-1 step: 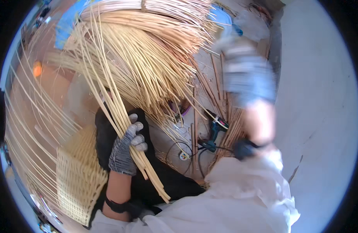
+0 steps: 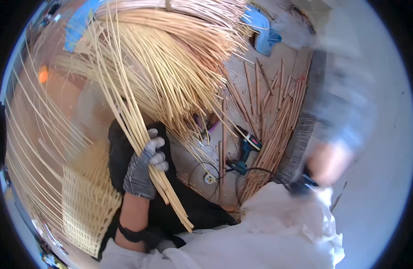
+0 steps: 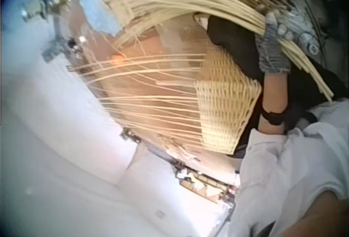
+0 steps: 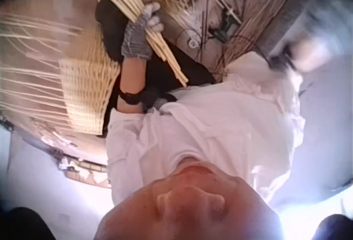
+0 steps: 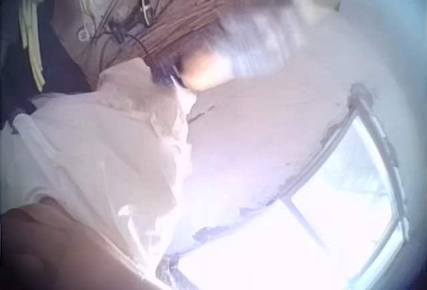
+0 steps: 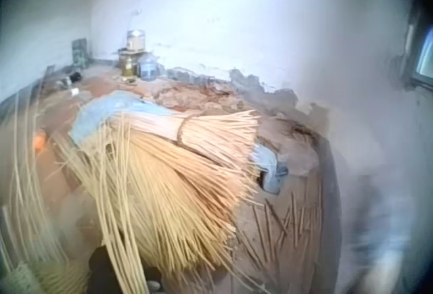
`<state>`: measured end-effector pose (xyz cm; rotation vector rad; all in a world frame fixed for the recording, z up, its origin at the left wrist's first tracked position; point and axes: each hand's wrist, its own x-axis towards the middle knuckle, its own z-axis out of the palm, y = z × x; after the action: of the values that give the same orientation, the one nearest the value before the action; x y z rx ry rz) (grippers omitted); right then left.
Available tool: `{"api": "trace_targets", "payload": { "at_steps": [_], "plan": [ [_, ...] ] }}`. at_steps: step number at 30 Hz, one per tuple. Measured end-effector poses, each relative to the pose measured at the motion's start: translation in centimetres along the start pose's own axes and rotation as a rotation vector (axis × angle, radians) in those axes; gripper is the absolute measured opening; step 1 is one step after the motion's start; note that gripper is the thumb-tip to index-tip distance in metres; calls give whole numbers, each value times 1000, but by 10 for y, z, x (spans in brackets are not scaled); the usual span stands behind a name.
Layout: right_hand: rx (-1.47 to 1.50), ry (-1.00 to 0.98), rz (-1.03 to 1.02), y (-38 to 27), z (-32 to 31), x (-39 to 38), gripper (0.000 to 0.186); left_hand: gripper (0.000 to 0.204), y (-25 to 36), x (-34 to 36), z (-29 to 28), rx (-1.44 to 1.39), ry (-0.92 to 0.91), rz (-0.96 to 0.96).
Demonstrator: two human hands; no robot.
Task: The recorder is weaving a basket using long flexible strips of wood or wicker in an indoor workshop.
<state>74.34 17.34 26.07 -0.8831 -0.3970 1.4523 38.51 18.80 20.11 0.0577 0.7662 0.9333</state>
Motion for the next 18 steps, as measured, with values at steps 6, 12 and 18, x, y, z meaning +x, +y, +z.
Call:
{"api": "trace_targets", "payload": {
  "at_steps": [6, 12, 18],
  "plan": [
    [-353, 358, -1256, -141, 22, -145, 10, 27, -4, 5, 5, 66, -38, 15],
    [-1661, 208, -433, 89, 70, -42, 8, 62, -9, 1, 15, 113, -24, 13],
    [-350, -517, 753, 177, 72, -11, 27, 41, -4, 4, -4, -120, -61, 12]
  ]
}}
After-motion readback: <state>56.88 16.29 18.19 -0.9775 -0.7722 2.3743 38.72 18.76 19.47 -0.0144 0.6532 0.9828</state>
